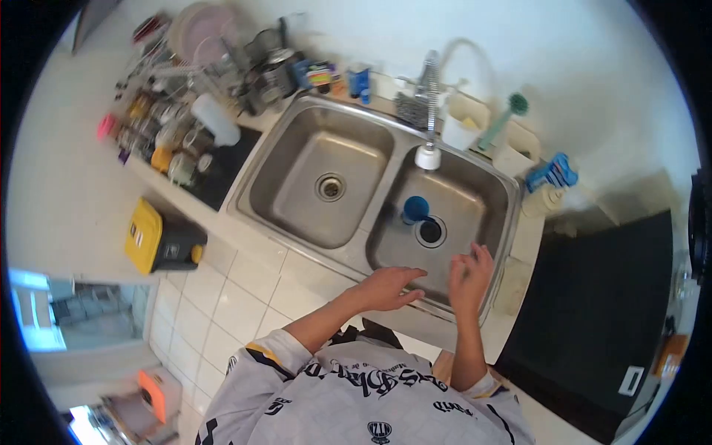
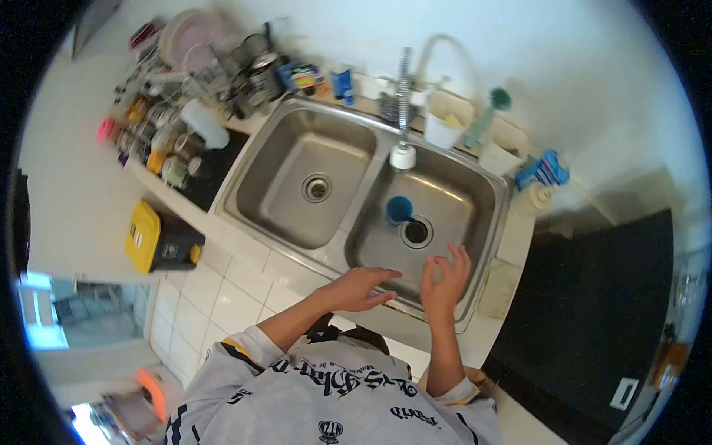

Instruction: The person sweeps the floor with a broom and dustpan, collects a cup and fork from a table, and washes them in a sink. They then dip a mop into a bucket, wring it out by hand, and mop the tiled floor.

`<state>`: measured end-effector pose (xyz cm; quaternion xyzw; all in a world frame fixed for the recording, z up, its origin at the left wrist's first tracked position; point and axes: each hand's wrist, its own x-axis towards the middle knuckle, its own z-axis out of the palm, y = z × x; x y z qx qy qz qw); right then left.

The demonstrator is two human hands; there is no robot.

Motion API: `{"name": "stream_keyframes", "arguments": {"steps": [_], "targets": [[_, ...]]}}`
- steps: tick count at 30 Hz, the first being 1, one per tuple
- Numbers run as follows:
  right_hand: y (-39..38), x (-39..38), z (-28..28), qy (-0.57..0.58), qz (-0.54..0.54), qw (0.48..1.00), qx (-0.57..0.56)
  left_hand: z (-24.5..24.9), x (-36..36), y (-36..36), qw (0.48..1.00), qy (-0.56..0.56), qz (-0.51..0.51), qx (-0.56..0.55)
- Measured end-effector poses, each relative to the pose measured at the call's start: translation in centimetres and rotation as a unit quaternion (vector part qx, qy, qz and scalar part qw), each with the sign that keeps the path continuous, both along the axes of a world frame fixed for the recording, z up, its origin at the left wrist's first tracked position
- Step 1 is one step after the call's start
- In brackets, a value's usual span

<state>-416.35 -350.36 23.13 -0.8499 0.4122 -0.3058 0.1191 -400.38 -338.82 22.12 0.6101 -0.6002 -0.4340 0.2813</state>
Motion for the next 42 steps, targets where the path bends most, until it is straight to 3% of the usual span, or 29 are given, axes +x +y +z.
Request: {"name": "stream_keyframes", "arguments": {"steps": [1,2,4,5,7,8,9,11,13,15,16,18,19,22,24,26,29,32,34,36,39,42], "targets": [[-0.6,-0.2,-0.9,-0.09,-0.009,0.979,0.182,-0.1,0.6,0.2,0.999,0.04,0.021,-0.001],[-1.5,-1.0,-2.9,-0.168,-0.018,0.918,0.359,-0.2,0.9,0.6,0.996,0.079,0.041,-0.004],[-0.6,0.1,-4.3,-0.012,-0.04,0.9,0.433,-3.6,-0.2,0.9,0.97,-0.229,0.07,-0.036],[1.0,1.5,-4.3,0.206,-0.051,0.927,0.309,-4.7,-0.9,1.5,0.922,-0.376,0.083,-0.042],[1.6,1.7,-6.3,0.283,0.0,0.956,0.078,-3.2,-1.1,4.0,0.971,-0.21,0.049,-0.1],[-0.1,1.8,-7.3,0.251,0.037,0.952,0.174,-2.2,-1.2,5.5,0.984,-0.121,0.026,-0.13],[-1.3,1.0,-8.3,0.22,0.062,0.934,0.276,-1.5,-1.0,7.0,0.981,-0.145,0.025,-0.124],[0.9,0.9,-7.2,0.163,0.071,0.949,0.261,-1.5,0.1,10.3,0.992,-0.073,0.024,-0.098],[7.1,5.2,-2.9,0.111,0.06,0.992,0.015,-1.8,1.3,14.0,0.993,-0.016,0.027,-0.111],[11.4,8.2,-0.8,0.086,0.09,0.991,-0.044,-2.2,1.9,18.8,0.987,0.04,0.032,-0.15],[14.1,9.0,-0.2,0.076,0.103,0.989,-0.072,-1.2,2.5,21.4,0.989,0.099,-0.002,-0.109],[20.2,10.4,0.9,0.039,0.153,0.978,0.134,1.0,3.9,26.2,0.975,0.21,-0.061,-0.033],[22.7,11.1,1.2,0.022,0.184,0.955,0.234,1.2,4.1,28.6,0.969,0.225,-0.069,-0.071],[28.8,10.4,-2.2,0.109,0.284,0.908,0.288,1.4,4.9,34.5,0.915,0.367,-0.16,-0.047],[31.4,7.8,-6.0,0.294,0.272,0.891,0.213,-0.1,4.7,36.9,0.897,0.383,-0.208,-0.077],[32.9,5.0,-9.5,0.366,0.198,0.844,0.338,-3.1,4.2,38.7,0.875,0.409,-0.223,-0.136],[34.7,5.4,-13.3,0.453,0.183,0.78,0.391,-2.1,7.1,43.8,0.909,0.291,-0.16,-0.253],[36.8,10.7,-15.5,0.494,0.222,0.743,0.394,-2.3,9.1,46.4,0.854,0.389,-0.18,-0.294],[38.5,15.0,-16.8,0.509,0.253,0.726,0.387,-2.5,10.7,48.8,0.852,0.434,-0.134,-0.261],[40.1,19.8,-18.1,0.522,0.292,0.708,0.376,-1.0,13.5,51.6,0.857,0.43,-0.092,-0.268],[43.2,28.8,-19.8,0.535,0.359,0.678,0.353,-2.7,17.6,55.1,0.876,0.38,0.002,-0.296],[46.4,38.9,-20.7,0.532,0.428,0.657,0.32,-5.2,22.8,58.1,0.893,0.27,0.09,-0.348]]}}
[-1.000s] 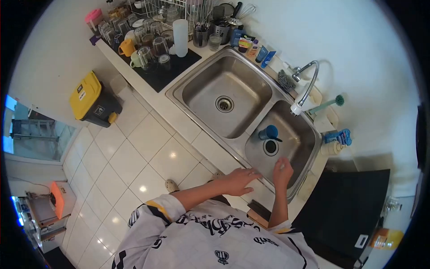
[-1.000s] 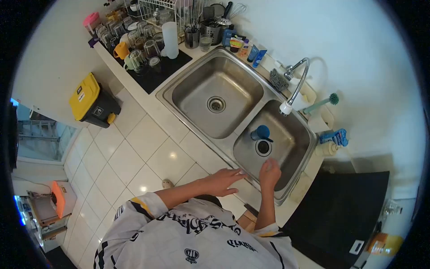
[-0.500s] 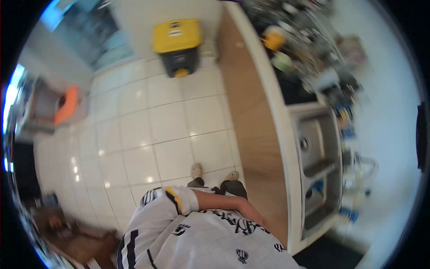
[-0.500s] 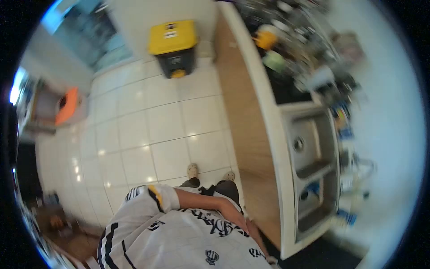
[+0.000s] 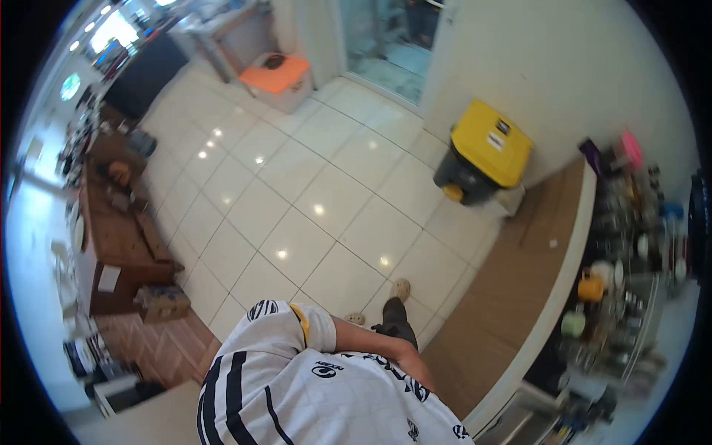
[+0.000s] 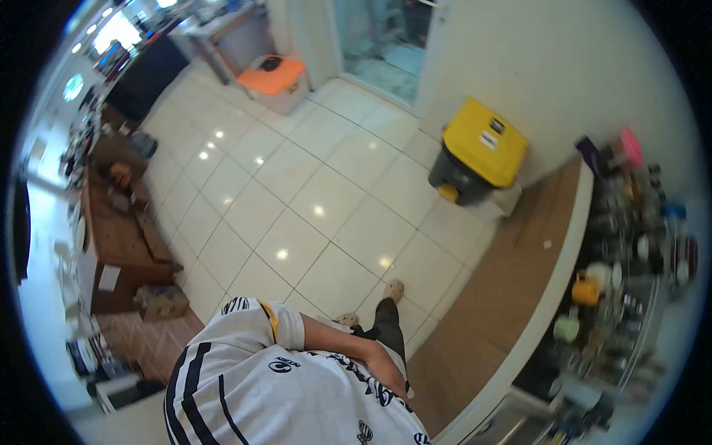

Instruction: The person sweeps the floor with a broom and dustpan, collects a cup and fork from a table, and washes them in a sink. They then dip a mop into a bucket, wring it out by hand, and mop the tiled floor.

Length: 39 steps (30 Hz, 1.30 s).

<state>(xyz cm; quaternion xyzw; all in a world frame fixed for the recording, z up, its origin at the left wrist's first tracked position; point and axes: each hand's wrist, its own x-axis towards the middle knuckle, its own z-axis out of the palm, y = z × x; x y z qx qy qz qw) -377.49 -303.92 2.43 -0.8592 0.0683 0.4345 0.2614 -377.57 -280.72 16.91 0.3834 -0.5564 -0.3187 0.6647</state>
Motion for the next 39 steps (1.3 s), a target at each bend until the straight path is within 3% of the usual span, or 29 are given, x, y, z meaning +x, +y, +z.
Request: {"name": "stream_keyframes", "arguments": {"steps": [3,6,7,10,11,14,17,22,24,25,27,28,29,30,31,33,39], "targets": [[4.5,10.4,0.3,-0.028,0.063,0.997,0.019,-0.4,4.1,3.7,0.991,-0.008,0.098,0.089],[10.5,19.6,1.1,-0.057,0.136,0.988,0.038,2.8,6.0,9.3,0.958,0.169,0.178,0.149],[12.9,22.3,1.5,-0.065,0.16,0.984,0.045,4.8,6.4,11.0,0.935,0.253,0.195,0.153],[20.6,28.7,2.9,-0.083,0.225,0.968,0.068,5.0,7.4,15.0,0.904,0.257,0.316,0.127],[22.9,30.1,3.1,-0.083,0.238,0.965,0.074,5.0,7.8,16.4,0.91,0.243,0.329,0.071],[30.3,32.3,3.0,-0.071,0.286,0.952,0.079,4.6,8.1,21.9,0.871,0.311,0.364,0.11],[36.3,32.7,2.3,-0.051,0.322,0.943,0.061,3.9,8.5,28.2,0.858,0.257,0.435,0.093],[42.9,31.9,2.8,0.005,0.376,0.926,-0.028,5.8,9.3,41.3,0.871,0.202,0.443,0.067],[46.0,32.2,3.7,0.055,0.425,0.899,-0.091,6.6,9.6,46.6,0.866,0.185,0.448,0.126],[47.9,32.8,4.5,0.078,0.462,0.875,-0.123,7.0,9.8,48.7,0.878,0.191,0.428,0.099],[52.2,34.9,6.5,0.013,0.511,0.85,-0.129,6.5,10.7,52.4,0.883,0.172,0.422,0.117],[54.9,36.1,7.2,-0.137,0.427,0.893,-0.041,6.3,11.2,54.3,0.885,0.161,0.419,0.127],[57.6,37.4,7.9,-0.286,0.351,0.89,0.057,7.0,11.7,56.5,0.886,0.169,0.41,0.135],[60.8,40.6,8.4,-0.304,0.315,0.893,0.104,6.7,12.5,58.6,0.886,0.152,0.418,0.133],[65.0,42.4,10.6,-0.254,0.217,0.932,0.142,6.2,13.4,60.4,0.885,0.137,0.425,0.13],[71.6,44.8,15.7,-0.325,0.146,0.912,0.202,6.0,15.4,64.2,0.885,0.129,0.426,0.136],[89.0,62.1,13.9,-0.331,0.025,0.874,0.356,5.1,22.9,79.7,0.868,0.167,0.443,0.152]]}}
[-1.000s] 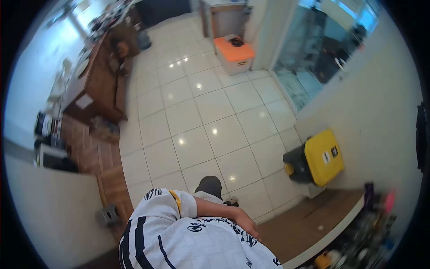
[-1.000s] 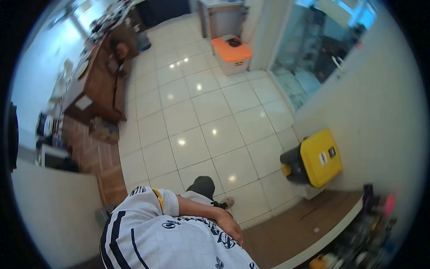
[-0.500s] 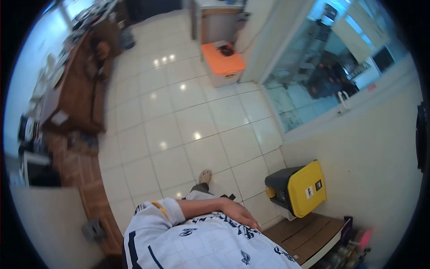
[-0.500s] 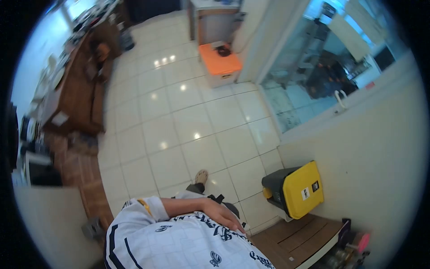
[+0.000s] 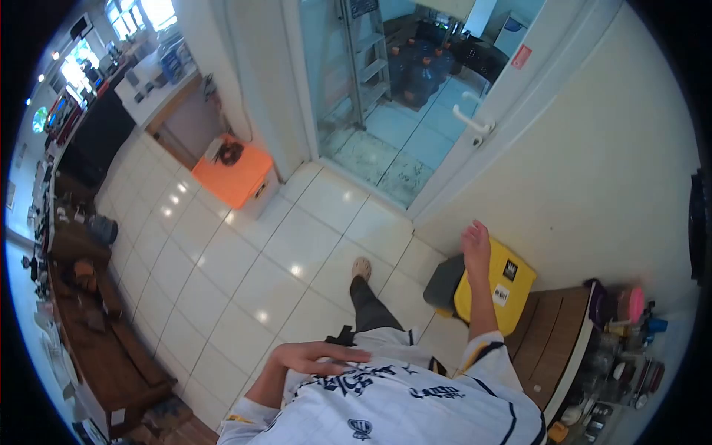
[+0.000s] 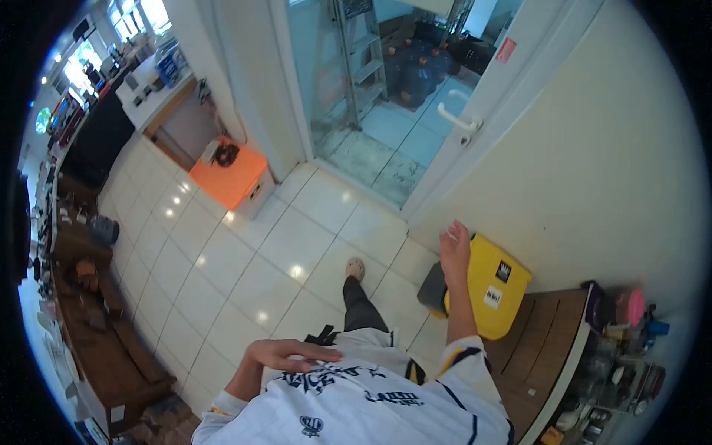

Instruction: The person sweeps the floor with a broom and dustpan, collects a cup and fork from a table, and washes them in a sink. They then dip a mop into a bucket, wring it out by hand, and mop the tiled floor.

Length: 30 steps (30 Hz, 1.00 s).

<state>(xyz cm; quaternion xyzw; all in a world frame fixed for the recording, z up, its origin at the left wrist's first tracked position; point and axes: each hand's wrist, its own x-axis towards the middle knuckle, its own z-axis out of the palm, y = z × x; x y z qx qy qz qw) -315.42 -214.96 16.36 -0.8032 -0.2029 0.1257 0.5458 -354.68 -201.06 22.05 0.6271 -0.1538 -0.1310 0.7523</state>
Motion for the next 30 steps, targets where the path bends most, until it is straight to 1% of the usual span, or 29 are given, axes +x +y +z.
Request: {"name": "stream_keyframes", "arguments": {"steps": [1,2,3,4,5,6,7,8,9,10,11,12,13,14,16,17,20,21,23,25,26,28,29,30], "targets": [[3.9,2.5,0.6,0.06,-0.016,0.996,0.061,-0.3,1.0,2.9,1.0,0.012,0.014,-0.003],[7.8,5.1,1.4,0.121,-0.03,0.985,0.121,-3.0,1.2,6.1,0.988,0.092,0.11,-0.064],[11.1,8.1,1.3,0.169,-0.064,0.966,0.183,-5.5,0.9,8.4,0.955,0.178,0.203,-0.125],[14.7,11.2,0.4,0.216,-0.101,0.939,0.249,-5.2,1.8,10.1,0.888,0.194,0.346,-0.232],[18.3,14.3,0.4,0.255,-0.133,0.904,0.315,-5.2,2.9,11.8,0.791,0.193,0.478,-0.33],[21.6,17.0,1.1,0.258,-0.175,0.895,0.319,-7.6,2.7,13.6,0.719,0.235,0.583,-0.297],[24.2,19.1,1.7,0.261,-0.218,0.885,0.319,-11.3,1.3,14.9,0.633,0.273,0.676,-0.259],[26.2,20.7,1.9,0.263,-0.263,0.873,0.316,-14.6,-0.8,15.3,0.585,0.315,0.718,-0.206],[27.6,22.3,1.0,0.241,-0.277,0.876,0.313,-18.0,-3.3,15.0,0.534,0.354,0.753,-0.152],[28.9,23.7,-0.4,0.217,-0.29,0.878,0.312,-21.8,-6.6,13.9,0.478,0.406,0.768,-0.127],[30.1,24.8,-1.3,0.192,-0.304,0.879,0.312,-24.4,-9.2,12.3,0.4,0.451,0.781,-0.165],[31.2,24.7,-1.8,0.162,-0.347,0.871,0.307,-25.4,-9.8,11.6,0.341,0.511,0.766,-0.189],[31.7,25.5,-4.2,0.093,-0.38,0.871,0.299,-25.5,-9.0,11.5,0.309,0.568,0.735,-0.205],[31.9,26.5,-7.0,0.023,-0.411,0.865,0.286,-25.7,-7.2,11.9,0.297,0.617,0.696,-0.218],[30.7,27.0,-9.2,-0.045,-0.371,0.903,0.21,-26.7,-3.1,14.3,0.325,0.672,0.625,-0.228],[30.4,28.0,-9.9,-0.079,-0.355,0.916,0.172,-27.3,-0.9,16.6,0.351,0.686,0.596,-0.226],[31.2,31.4,-10.3,-0.006,-0.374,0.91,0.18,-28.8,5.8,26.1,0.439,0.705,0.526,-0.183],[32.0,32.9,-9.7,0.016,-0.375,0.903,0.209,-29.2,8.1,30.2,0.47,0.702,0.509,-0.163],[33.9,35.7,-7.2,0.057,-0.381,0.882,0.273,-30.1,13.3,39.8,0.535,0.683,0.485,-0.109],[35.2,38.5,-3.2,0.143,-0.353,0.887,0.26,-30.4,19.5,50.0,0.599,0.651,0.463,-0.051],[35.8,39.8,-1.9,0.175,-0.36,0.88,0.255,-30.6,22.9,54.8,0.632,0.628,0.453,-0.024],[37.4,43.6,0.5,0.233,-0.364,0.864,0.259,-29.5,31.8,63.1,0.699,0.575,0.424,0.022],[38.0,45.5,0.9,0.214,-0.33,0.881,0.262,-28.2,36.3,66.1,0.737,0.543,0.4,0.05],[38.2,47.1,0.8,0.2,-0.299,0.895,0.262,-25.1,41.9,67.7,0.781,0.5,0.361,0.094]]}}
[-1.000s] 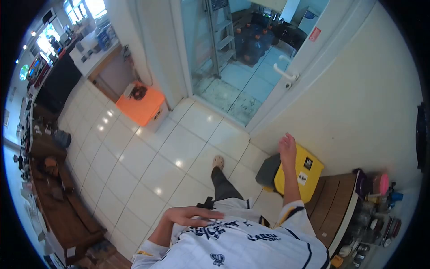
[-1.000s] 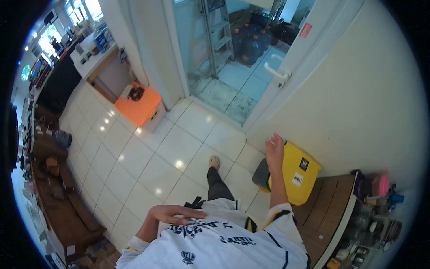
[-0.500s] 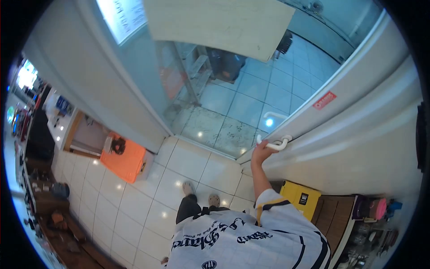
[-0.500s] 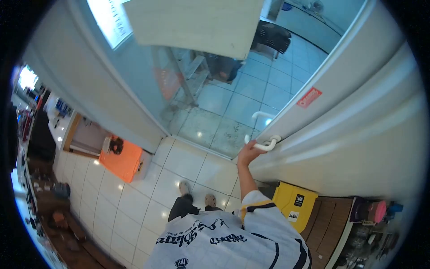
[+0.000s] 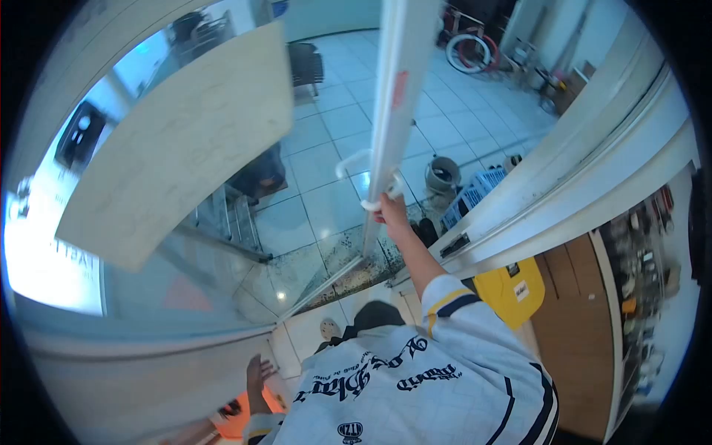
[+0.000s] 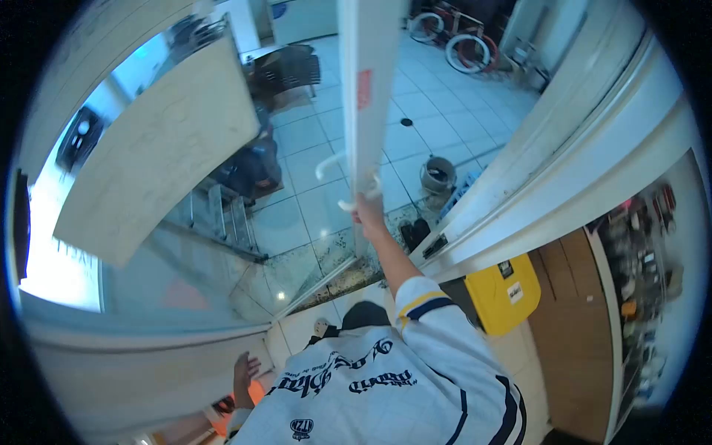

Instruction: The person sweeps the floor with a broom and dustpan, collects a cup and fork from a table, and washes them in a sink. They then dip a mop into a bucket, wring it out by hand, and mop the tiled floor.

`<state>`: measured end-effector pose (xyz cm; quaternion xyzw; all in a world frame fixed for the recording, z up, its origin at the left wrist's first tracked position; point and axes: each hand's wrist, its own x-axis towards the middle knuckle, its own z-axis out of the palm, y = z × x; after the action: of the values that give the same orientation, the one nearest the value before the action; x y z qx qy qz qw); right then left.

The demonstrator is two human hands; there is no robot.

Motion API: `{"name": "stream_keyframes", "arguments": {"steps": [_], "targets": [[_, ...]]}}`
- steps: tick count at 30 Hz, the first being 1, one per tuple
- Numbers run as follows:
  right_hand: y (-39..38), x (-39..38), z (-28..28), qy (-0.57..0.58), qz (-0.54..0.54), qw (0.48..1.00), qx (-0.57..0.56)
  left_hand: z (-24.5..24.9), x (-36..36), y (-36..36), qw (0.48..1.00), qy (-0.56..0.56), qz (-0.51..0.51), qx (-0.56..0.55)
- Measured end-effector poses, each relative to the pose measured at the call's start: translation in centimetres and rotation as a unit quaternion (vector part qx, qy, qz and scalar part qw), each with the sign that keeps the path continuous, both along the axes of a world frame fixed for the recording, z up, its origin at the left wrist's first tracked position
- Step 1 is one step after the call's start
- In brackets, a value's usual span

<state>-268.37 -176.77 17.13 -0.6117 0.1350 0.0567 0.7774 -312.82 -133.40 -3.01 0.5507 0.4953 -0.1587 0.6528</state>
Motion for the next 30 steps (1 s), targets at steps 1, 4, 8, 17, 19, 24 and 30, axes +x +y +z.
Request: {"name": "stream_keyframes", "arguments": {"steps": [1,4,8,17,19,24,30], "targets": [[0.3,1.0,-0.5,-0.02,0.028,0.999,-0.002,3.3,4.8,0.4,0.997,-0.033,-0.073,0.025],[2.9,7.0,-0.8,-0.004,-0.086,0.99,-0.11,9.7,17.5,-1.1,0.966,-0.062,-0.249,0.034],[5.7,14.3,-2.1,-0.005,0.022,0.979,-0.201,10.5,28.0,-6.0,0.918,-0.15,-0.368,-0.019],[14.2,26.4,-2.1,-0.008,0.237,0.971,-0.028,8.3,54.1,-17.6,0.805,-0.182,-0.538,0.172],[15.0,27.8,-0.9,0.002,0.294,0.956,-0.007,7.4,60.4,-19.9,0.715,-0.225,-0.595,0.29],[11.4,32.7,6.5,-0.048,0.471,0.843,-0.257,3.6,74.9,-20.3,0.597,-0.429,-0.546,0.402],[2.3,45.0,-3.0,-0.041,0.437,0.874,-0.209,2.4,88.5,-20.0,0.862,-0.189,-0.426,0.201]]}}
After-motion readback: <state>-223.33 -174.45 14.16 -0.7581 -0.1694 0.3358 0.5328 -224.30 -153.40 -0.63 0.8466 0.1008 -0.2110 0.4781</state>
